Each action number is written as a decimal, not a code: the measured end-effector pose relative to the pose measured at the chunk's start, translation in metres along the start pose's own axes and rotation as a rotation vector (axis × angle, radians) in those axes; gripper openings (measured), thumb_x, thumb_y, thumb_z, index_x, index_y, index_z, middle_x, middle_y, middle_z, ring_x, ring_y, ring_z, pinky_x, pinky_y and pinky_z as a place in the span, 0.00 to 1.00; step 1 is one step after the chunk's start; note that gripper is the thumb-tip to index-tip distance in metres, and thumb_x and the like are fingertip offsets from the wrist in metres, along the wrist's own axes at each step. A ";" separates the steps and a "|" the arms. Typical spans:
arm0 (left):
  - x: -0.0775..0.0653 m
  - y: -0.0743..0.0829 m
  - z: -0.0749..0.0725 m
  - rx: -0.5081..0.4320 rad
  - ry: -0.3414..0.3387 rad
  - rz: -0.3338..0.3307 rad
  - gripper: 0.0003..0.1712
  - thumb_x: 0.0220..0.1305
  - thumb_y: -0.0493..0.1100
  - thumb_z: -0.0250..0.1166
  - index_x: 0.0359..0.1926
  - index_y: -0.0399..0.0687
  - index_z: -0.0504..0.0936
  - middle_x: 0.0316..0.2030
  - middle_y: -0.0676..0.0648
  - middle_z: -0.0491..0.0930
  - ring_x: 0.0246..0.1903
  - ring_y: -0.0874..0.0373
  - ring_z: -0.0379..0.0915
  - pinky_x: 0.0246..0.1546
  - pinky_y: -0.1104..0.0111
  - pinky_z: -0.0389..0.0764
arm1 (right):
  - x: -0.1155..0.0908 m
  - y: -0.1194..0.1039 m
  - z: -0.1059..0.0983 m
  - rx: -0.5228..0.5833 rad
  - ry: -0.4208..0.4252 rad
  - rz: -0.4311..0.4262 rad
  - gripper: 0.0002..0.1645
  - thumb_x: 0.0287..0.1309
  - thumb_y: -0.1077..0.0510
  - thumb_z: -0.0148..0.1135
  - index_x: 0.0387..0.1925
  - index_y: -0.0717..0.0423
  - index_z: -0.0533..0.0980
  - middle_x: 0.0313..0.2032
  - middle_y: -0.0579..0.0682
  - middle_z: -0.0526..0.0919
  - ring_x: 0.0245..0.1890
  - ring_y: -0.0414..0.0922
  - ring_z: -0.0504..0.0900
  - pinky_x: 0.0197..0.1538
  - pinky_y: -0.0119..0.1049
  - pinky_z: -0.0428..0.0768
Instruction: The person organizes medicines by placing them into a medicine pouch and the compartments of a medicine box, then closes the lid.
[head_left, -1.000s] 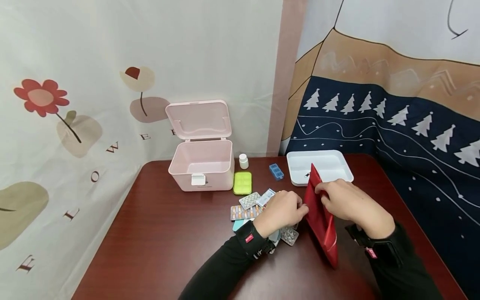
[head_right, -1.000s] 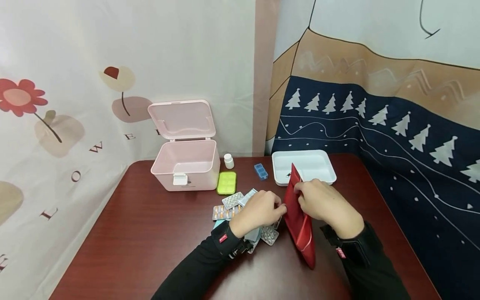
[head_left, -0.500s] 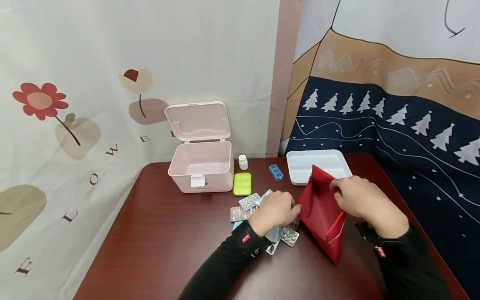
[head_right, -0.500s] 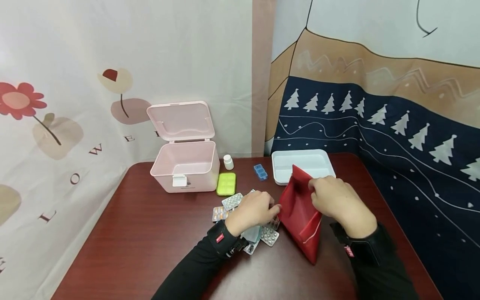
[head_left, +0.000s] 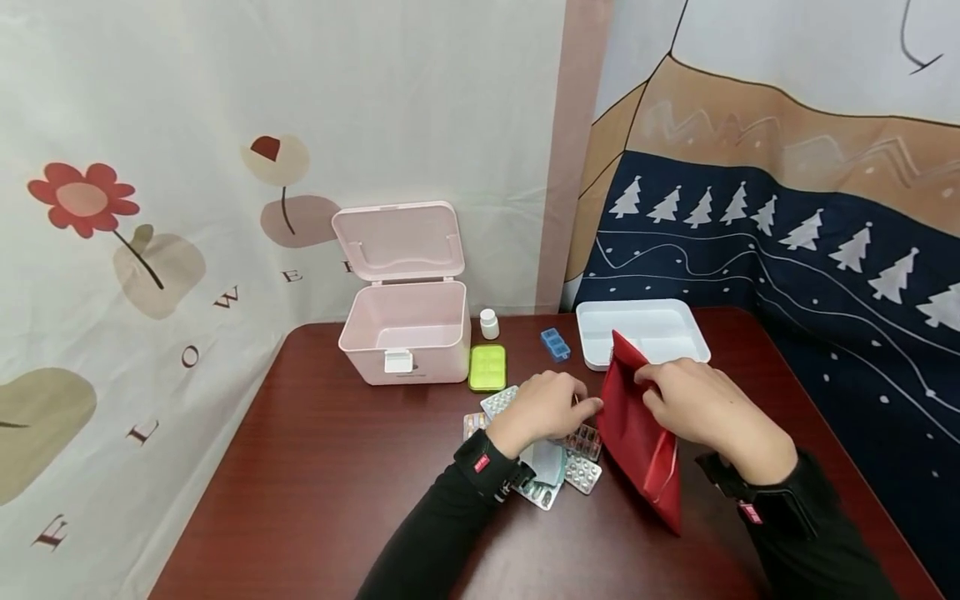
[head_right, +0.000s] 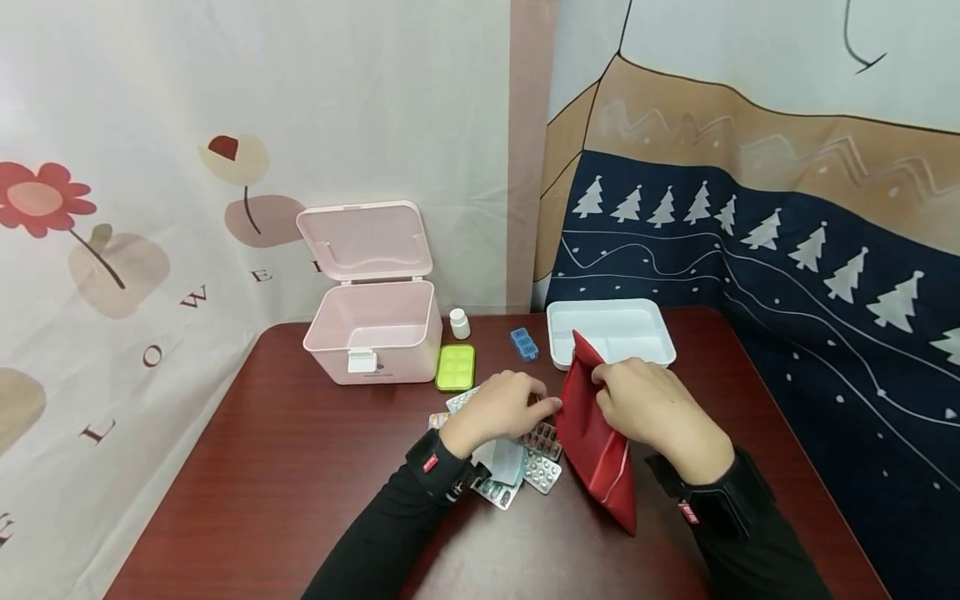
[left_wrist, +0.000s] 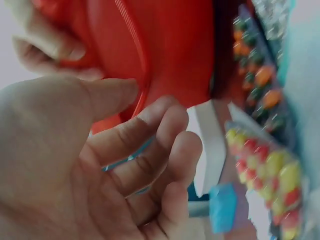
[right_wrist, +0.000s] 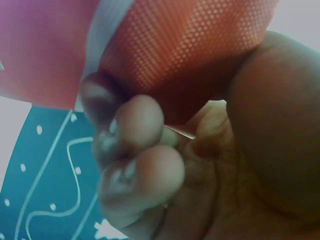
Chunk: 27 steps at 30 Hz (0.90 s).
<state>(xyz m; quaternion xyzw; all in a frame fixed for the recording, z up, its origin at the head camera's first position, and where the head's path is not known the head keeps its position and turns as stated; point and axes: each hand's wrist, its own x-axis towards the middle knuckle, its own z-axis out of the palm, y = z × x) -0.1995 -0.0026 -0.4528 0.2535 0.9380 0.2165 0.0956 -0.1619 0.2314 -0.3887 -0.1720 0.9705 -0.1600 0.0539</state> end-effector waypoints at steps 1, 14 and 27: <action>0.000 -0.004 -0.005 -0.010 0.006 0.008 0.19 0.82 0.61 0.62 0.42 0.60 0.93 0.24 0.59 0.83 0.31 0.63 0.79 0.33 0.67 0.75 | 0.000 0.000 0.001 0.004 0.001 -0.009 0.21 0.68 0.62 0.66 0.60 0.62 0.86 0.45 0.58 0.90 0.33 0.43 0.81 0.32 0.38 0.85; -0.014 -0.053 -0.053 -0.037 0.211 -0.112 0.17 0.81 0.54 0.66 0.52 0.51 0.95 0.48 0.49 0.94 0.42 0.55 0.87 0.43 0.62 0.84 | 0.003 0.000 0.001 0.039 -0.036 -0.018 0.22 0.70 0.62 0.65 0.62 0.62 0.85 0.47 0.59 0.90 0.35 0.44 0.82 0.33 0.36 0.83; 0.003 -0.067 -0.015 0.092 -0.034 -0.239 0.18 0.75 0.56 0.72 0.29 0.54 0.89 0.27 0.53 0.83 0.30 0.58 0.78 0.34 0.64 0.75 | 0.005 0.003 0.003 0.042 -0.033 -0.026 0.23 0.70 0.62 0.65 0.63 0.62 0.84 0.47 0.59 0.90 0.34 0.43 0.82 0.32 0.36 0.83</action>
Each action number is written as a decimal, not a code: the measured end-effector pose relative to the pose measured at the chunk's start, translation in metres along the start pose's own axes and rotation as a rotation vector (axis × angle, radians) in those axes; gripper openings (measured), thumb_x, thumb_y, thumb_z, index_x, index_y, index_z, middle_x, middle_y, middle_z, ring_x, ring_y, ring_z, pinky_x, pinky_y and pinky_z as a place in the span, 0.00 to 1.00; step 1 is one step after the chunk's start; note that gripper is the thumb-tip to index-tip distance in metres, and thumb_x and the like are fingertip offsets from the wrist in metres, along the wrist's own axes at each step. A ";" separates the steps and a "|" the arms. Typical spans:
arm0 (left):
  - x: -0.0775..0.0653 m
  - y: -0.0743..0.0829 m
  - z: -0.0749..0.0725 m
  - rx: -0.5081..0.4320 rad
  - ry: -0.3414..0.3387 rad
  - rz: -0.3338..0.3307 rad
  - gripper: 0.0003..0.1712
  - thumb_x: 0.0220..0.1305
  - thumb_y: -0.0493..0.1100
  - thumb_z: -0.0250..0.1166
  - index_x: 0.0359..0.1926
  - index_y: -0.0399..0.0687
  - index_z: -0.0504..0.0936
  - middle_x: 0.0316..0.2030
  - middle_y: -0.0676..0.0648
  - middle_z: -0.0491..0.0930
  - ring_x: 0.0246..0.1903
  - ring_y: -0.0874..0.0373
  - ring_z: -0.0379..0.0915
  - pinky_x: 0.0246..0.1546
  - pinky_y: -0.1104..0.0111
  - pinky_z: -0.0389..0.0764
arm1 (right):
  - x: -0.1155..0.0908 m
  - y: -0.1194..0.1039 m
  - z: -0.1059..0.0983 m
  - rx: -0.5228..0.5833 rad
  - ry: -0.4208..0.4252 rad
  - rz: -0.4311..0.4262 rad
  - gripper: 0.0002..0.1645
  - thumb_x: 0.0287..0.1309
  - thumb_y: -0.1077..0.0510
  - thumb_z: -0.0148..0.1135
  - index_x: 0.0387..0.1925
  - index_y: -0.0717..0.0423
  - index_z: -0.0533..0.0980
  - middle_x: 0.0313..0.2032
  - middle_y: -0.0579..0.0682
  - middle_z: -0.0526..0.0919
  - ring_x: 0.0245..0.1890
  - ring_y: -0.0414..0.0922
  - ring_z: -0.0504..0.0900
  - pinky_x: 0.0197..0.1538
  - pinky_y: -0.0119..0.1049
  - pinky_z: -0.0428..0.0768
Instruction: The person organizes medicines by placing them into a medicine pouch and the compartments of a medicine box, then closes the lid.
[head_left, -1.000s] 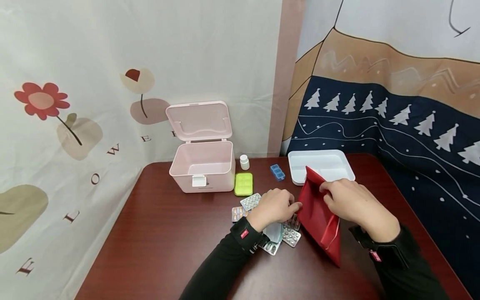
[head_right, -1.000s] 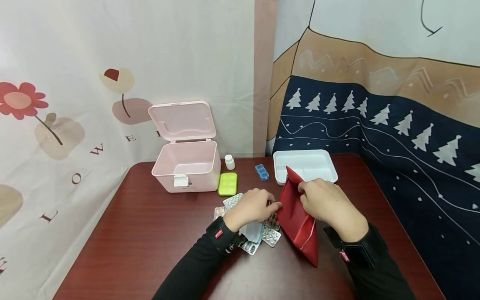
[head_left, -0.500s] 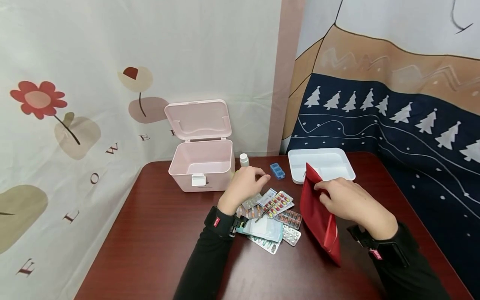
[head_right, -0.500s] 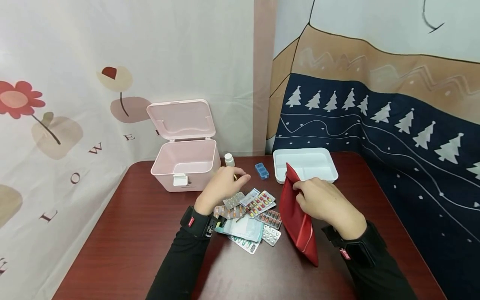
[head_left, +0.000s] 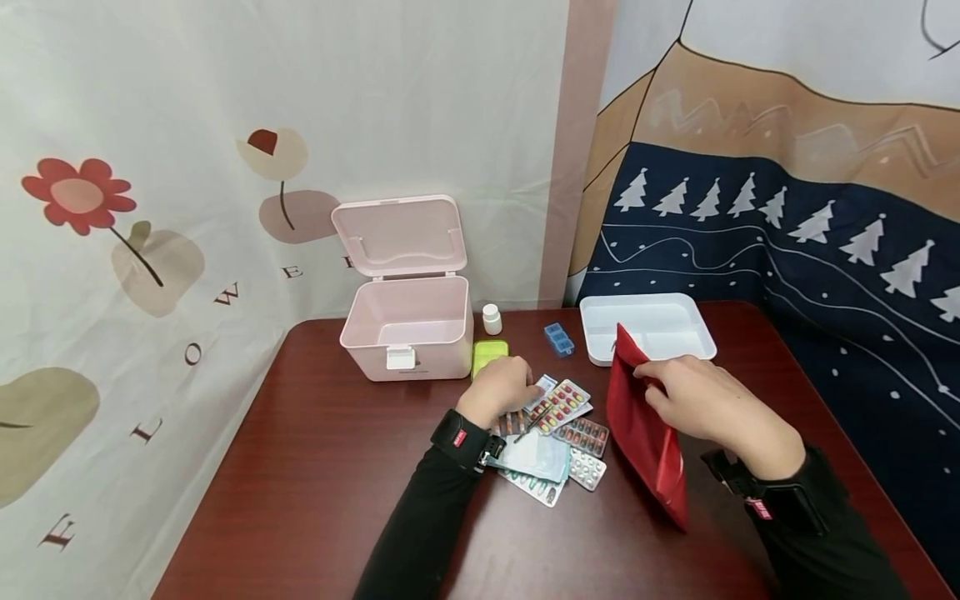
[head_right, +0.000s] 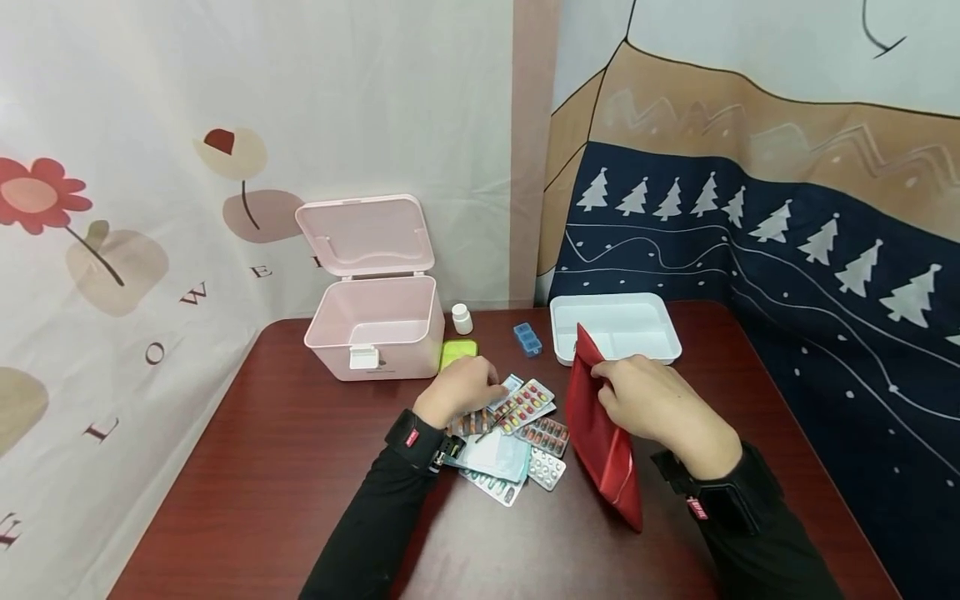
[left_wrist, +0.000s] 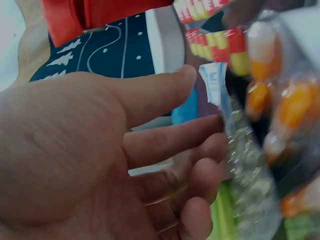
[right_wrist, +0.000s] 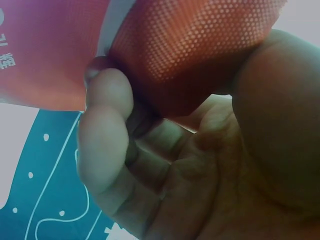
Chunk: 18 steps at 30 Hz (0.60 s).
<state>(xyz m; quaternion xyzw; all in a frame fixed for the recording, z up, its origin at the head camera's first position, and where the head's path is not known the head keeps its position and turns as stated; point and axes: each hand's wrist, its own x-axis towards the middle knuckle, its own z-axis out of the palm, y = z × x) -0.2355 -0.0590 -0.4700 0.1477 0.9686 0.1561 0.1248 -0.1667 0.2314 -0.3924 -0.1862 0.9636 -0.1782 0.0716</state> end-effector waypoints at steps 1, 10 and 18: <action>0.001 0.000 0.002 0.008 0.001 -0.008 0.16 0.74 0.57 0.73 0.31 0.55 0.89 0.29 0.54 0.84 0.30 0.58 0.79 0.34 0.64 0.76 | 0.000 0.000 0.000 0.001 0.000 -0.003 0.23 0.70 0.62 0.65 0.64 0.62 0.84 0.47 0.59 0.90 0.34 0.43 0.82 0.32 0.36 0.83; 0.003 0.006 0.007 0.030 0.014 -0.025 0.15 0.68 0.52 0.79 0.28 0.54 0.88 0.29 0.54 0.86 0.29 0.58 0.80 0.31 0.63 0.77 | -0.004 -0.004 -0.001 -0.033 0.031 0.023 0.23 0.69 0.62 0.66 0.63 0.62 0.84 0.46 0.59 0.90 0.34 0.44 0.82 0.31 0.37 0.84; 0.002 0.007 0.003 -0.003 0.030 0.004 0.07 0.72 0.47 0.74 0.36 0.53 0.92 0.36 0.52 0.91 0.34 0.58 0.83 0.39 0.63 0.83 | -0.004 -0.001 -0.002 -0.008 0.008 0.014 0.23 0.71 0.62 0.64 0.64 0.62 0.84 0.46 0.59 0.90 0.34 0.43 0.82 0.31 0.36 0.84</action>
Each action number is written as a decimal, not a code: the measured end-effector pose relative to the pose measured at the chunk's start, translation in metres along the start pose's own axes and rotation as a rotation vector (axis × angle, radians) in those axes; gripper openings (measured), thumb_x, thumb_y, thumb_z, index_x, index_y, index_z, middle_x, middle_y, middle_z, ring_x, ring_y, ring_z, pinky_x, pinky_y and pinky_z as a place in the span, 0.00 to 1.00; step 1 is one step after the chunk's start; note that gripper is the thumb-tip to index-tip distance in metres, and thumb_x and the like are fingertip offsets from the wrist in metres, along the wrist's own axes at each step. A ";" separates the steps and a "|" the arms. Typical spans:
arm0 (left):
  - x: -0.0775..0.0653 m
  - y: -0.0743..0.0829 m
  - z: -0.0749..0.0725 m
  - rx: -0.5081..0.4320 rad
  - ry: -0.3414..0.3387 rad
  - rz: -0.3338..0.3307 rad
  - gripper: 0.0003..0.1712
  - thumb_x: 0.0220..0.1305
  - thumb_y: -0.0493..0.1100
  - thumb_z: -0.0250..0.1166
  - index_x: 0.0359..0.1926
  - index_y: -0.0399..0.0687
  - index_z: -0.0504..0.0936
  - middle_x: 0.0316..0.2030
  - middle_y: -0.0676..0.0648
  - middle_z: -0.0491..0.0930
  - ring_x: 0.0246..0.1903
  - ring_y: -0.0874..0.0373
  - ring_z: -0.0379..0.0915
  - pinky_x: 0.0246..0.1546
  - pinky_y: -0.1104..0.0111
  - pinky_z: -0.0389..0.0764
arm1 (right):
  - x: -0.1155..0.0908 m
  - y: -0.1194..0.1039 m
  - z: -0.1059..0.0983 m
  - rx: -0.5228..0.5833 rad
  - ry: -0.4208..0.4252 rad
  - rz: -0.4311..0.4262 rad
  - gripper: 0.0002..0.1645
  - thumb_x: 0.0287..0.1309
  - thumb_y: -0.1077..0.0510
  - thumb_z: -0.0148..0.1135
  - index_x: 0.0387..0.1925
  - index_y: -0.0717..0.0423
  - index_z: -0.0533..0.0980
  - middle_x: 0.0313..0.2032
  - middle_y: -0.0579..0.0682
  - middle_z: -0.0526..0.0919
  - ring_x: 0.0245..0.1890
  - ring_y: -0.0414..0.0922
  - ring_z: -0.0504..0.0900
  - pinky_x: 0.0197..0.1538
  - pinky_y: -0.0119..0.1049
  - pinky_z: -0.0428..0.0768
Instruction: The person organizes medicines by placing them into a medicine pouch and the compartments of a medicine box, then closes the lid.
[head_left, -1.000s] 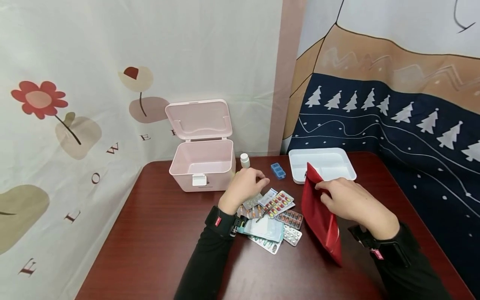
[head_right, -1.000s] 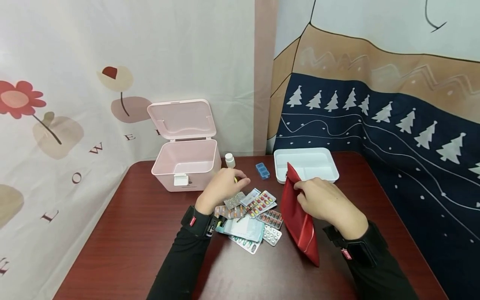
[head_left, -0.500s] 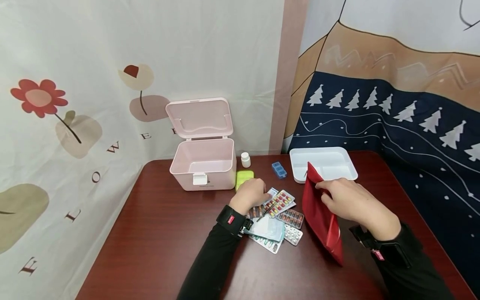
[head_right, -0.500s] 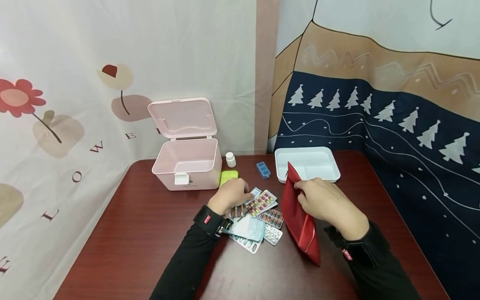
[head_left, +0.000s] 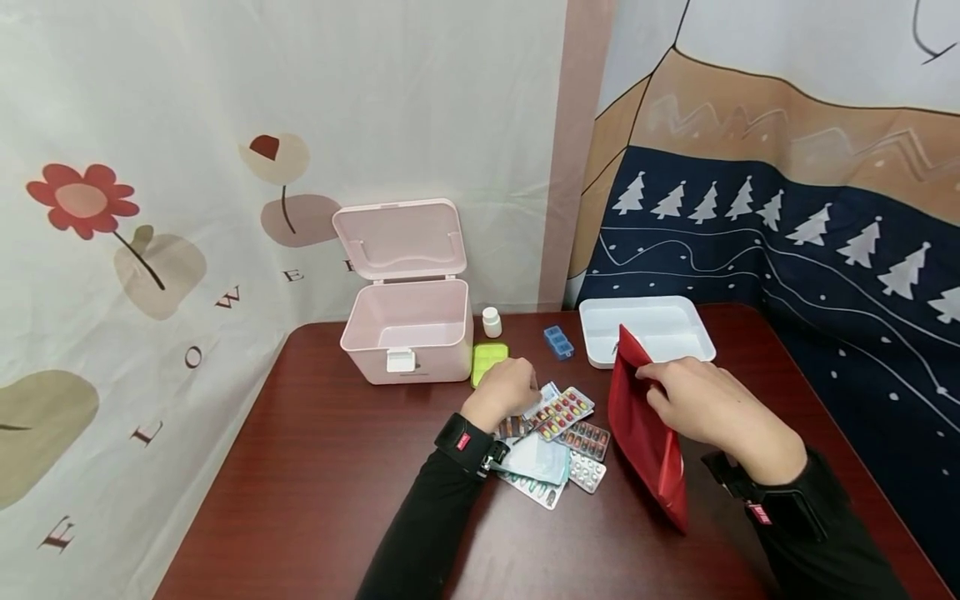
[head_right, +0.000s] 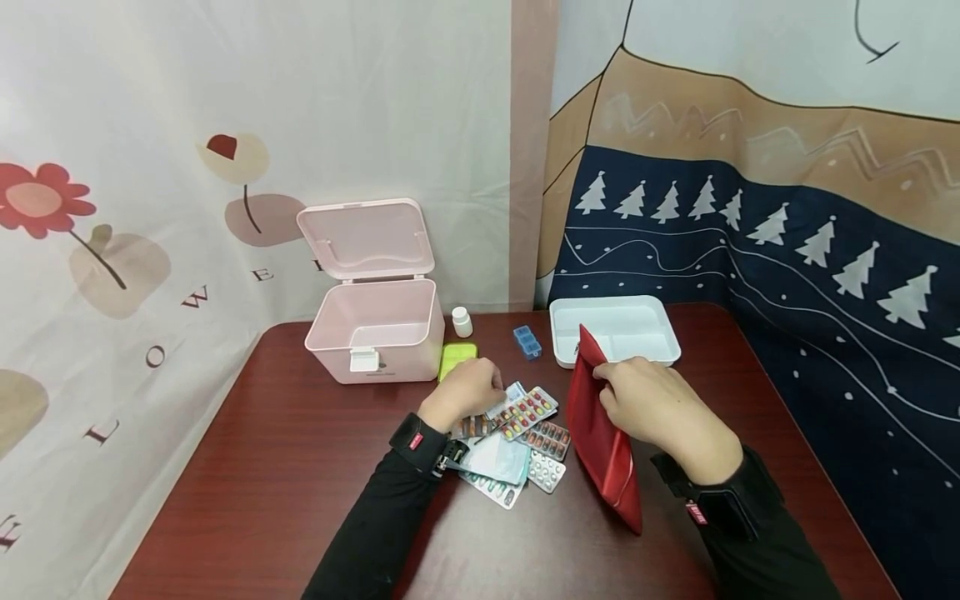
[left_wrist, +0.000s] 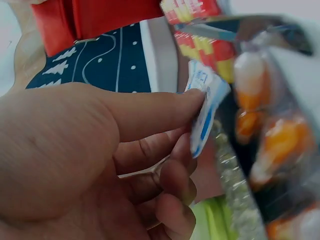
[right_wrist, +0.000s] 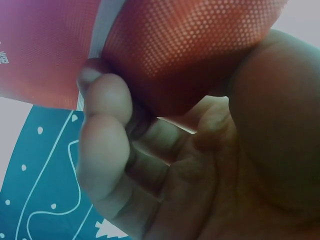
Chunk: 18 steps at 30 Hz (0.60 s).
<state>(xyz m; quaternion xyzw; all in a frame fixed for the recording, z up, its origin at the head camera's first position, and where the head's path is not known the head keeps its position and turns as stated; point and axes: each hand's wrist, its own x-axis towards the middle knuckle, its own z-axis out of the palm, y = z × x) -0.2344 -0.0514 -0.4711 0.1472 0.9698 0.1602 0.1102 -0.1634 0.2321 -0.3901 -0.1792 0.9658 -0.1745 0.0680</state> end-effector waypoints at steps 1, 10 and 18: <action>-0.001 -0.001 -0.002 -0.011 0.009 0.002 0.07 0.72 0.47 0.73 0.35 0.53 0.92 0.36 0.53 0.90 0.34 0.58 0.83 0.40 0.63 0.83 | 0.000 0.000 0.000 0.001 0.000 -0.003 0.23 0.71 0.62 0.64 0.64 0.62 0.84 0.46 0.59 0.90 0.34 0.43 0.82 0.31 0.36 0.83; -0.006 0.002 -0.021 -0.189 0.176 0.078 0.08 0.77 0.46 0.70 0.39 0.53 0.92 0.32 0.54 0.88 0.32 0.62 0.79 0.37 0.67 0.78 | -0.001 0.000 -0.001 -0.004 0.004 -0.025 0.26 0.70 0.62 0.66 0.67 0.65 0.81 0.44 0.58 0.90 0.31 0.41 0.81 0.30 0.35 0.84; -0.018 0.036 -0.027 -0.399 0.227 0.136 0.07 0.75 0.47 0.72 0.43 0.53 0.95 0.33 0.56 0.90 0.32 0.66 0.80 0.36 0.72 0.78 | -0.003 -0.001 -0.003 -0.002 0.016 -0.027 0.25 0.70 0.63 0.66 0.66 0.65 0.82 0.44 0.58 0.90 0.31 0.41 0.82 0.31 0.36 0.87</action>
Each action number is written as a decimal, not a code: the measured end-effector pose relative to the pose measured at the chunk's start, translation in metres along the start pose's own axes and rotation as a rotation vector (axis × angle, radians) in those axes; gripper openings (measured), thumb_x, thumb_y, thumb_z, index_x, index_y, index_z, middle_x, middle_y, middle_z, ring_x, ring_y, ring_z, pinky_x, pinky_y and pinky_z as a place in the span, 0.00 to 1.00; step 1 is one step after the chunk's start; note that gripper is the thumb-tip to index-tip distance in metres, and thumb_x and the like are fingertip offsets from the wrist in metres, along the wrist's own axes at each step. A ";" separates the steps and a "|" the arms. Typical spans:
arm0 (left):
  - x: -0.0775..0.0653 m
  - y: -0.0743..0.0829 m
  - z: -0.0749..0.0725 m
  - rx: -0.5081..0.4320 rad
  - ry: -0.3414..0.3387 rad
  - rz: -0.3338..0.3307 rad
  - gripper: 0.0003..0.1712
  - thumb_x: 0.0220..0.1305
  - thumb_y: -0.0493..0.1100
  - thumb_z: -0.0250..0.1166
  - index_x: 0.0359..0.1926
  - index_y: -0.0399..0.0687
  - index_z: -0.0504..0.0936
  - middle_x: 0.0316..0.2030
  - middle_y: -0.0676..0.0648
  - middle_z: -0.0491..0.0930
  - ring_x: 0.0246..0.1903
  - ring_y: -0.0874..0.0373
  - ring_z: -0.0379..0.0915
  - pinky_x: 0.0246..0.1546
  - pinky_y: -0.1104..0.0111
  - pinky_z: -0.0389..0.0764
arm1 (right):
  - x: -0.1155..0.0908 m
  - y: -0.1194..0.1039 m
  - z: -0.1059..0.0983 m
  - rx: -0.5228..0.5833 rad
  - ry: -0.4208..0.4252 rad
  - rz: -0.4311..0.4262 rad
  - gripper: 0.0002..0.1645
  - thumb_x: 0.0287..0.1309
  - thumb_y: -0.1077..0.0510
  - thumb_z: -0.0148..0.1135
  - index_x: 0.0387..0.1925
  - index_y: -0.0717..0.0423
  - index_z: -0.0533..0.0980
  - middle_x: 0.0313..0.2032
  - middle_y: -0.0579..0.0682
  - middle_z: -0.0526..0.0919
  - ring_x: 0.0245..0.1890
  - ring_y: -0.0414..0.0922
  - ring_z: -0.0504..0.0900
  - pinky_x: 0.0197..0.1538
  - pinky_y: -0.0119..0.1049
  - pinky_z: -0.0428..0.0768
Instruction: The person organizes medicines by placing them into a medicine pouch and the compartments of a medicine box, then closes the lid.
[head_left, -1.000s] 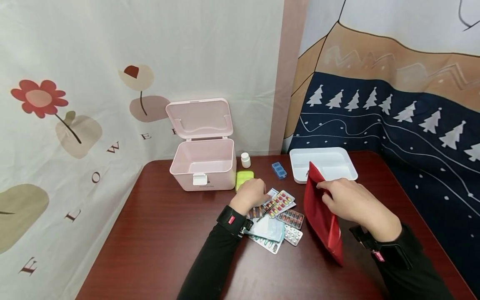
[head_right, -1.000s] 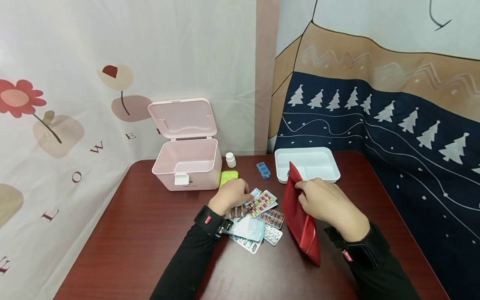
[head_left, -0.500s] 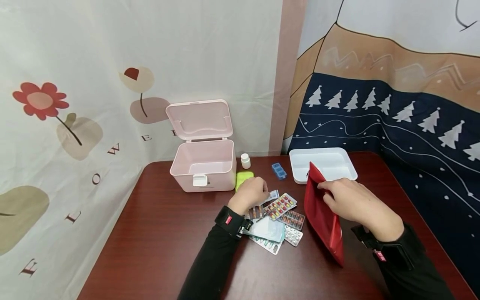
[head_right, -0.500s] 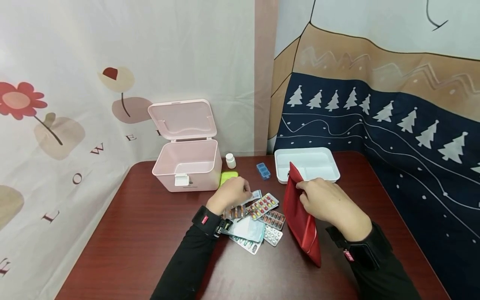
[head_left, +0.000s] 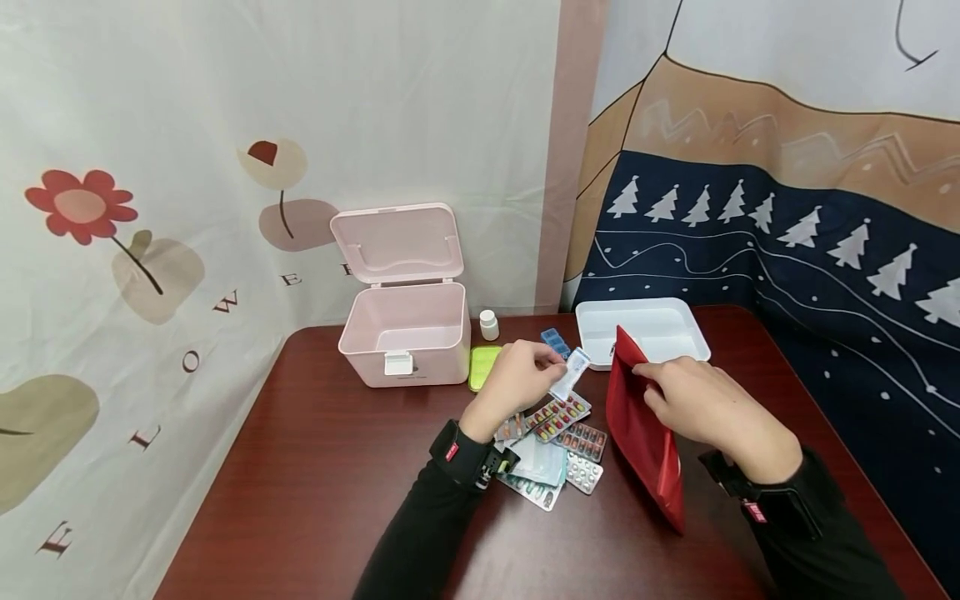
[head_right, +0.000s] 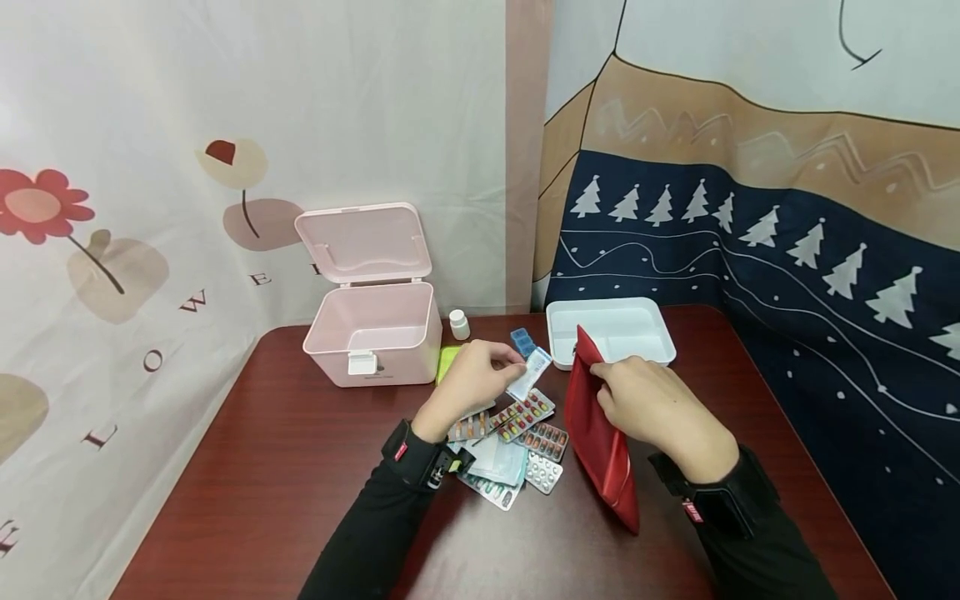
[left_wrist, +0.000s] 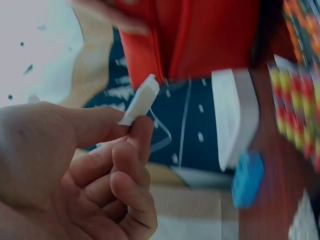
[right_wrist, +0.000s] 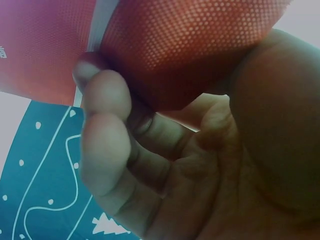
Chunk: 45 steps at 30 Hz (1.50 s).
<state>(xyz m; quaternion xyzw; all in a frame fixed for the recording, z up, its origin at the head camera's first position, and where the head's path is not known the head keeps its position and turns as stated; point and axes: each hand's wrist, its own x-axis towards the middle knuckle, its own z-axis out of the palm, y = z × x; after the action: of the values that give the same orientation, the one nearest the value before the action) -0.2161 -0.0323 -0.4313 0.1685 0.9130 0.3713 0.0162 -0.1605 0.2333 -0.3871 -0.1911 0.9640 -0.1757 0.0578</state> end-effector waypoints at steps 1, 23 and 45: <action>-0.001 0.004 0.002 -0.017 -0.001 -0.003 0.07 0.75 0.47 0.72 0.43 0.53 0.95 0.32 0.56 0.90 0.32 0.67 0.80 0.36 0.72 0.77 | 0.000 0.000 0.000 0.000 0.002 -0.002 0.24 0.70 0.63 0.65 0.65 0.65 0.82 0.43 0.58 0.90 0.31 0.40 0.82 0.30 0.36 0.86; -0.024 0.040 0.071 0.113 -0.038 0.172 0.08 0.73 0.45 0.70 0.46 0.58 0.95 0.27 0.64 0.88 0.26 0.76 0.73 0.29 0.81 0.71 | 0.001 -0.001 0.004 -0.033 0.018 0.006 0.24 0.71 0.62 0.65 0.65 0.65 0.82 0.46 0.60 0.90 0.32 0.44 0.79 0.29 0.35 0.78; -0.016 0.032 0.040 0.001 -0.025 0.148 0.09 0.78 0.48 0.68 0.46 0.58 0.95 0.32 0.60 0.90 0.25 0.71 0.75 0.28 0.75 0.74 | 0.001 0.001 -0.002 -0.006 -0.008 0.018 0.26 0.71 0.61 0.66 0.66 0.66 0.81 0.45 0.61 0.90 0.30 0.41 0.81 0.30 0.36 0.86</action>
<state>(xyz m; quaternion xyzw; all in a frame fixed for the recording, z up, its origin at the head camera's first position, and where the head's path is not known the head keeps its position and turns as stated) -0.1857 0.0112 -0.4396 0.2402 0.8979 0.3689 0.0003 -0.1619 0.2343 -0.3857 -0.1832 0.9660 -0.1714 0.0629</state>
